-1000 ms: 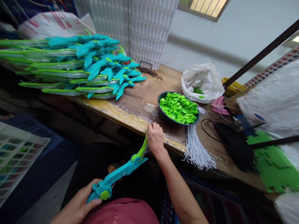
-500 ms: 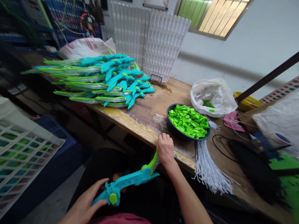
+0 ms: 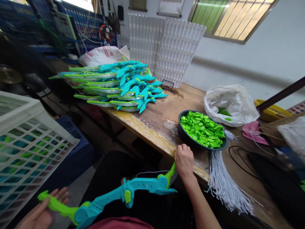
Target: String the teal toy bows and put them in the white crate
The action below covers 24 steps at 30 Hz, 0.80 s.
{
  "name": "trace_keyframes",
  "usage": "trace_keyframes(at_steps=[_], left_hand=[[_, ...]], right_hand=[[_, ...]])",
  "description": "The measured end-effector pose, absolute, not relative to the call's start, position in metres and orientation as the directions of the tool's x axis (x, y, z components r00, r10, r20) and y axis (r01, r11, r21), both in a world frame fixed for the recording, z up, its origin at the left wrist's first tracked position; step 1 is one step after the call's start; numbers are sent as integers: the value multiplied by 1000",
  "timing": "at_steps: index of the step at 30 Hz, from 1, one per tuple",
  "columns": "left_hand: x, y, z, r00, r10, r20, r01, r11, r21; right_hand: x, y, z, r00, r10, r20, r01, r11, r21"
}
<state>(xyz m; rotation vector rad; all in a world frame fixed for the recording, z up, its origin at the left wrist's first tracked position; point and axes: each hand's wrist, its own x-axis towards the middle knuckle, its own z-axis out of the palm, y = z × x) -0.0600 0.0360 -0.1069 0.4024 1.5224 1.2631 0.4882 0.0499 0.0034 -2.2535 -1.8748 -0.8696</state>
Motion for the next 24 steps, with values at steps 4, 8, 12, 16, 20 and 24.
trace_keyframes(at_steps=[4,8,12,16,20,24], left_hand=[[-50,61,-86,-324,685,-652,-618,369,694],[-39,81,-59,-445,795,-413,-506,158,848],[-4,84,-20,-432,876,-214,-452,-6,892],[44,74,25,-279,959,-57,-460,-81,884],[72,56,52,-193,981,18,-508,-116,853],[73,37,60,-162,981,103,-577,-179,797]], right_hand=[[499,41,7,60,852,519,939,-224,260],[492,36,16,-42,840,541,970,-96,225],[425,51,36,-173,818,548,969,242,-55],[314,73,75,-170,752,637,672,561,-483],[231,74,115,-152,741,654,354,658,-664],[202,62,118,-187,736,651,293,674,-678]])
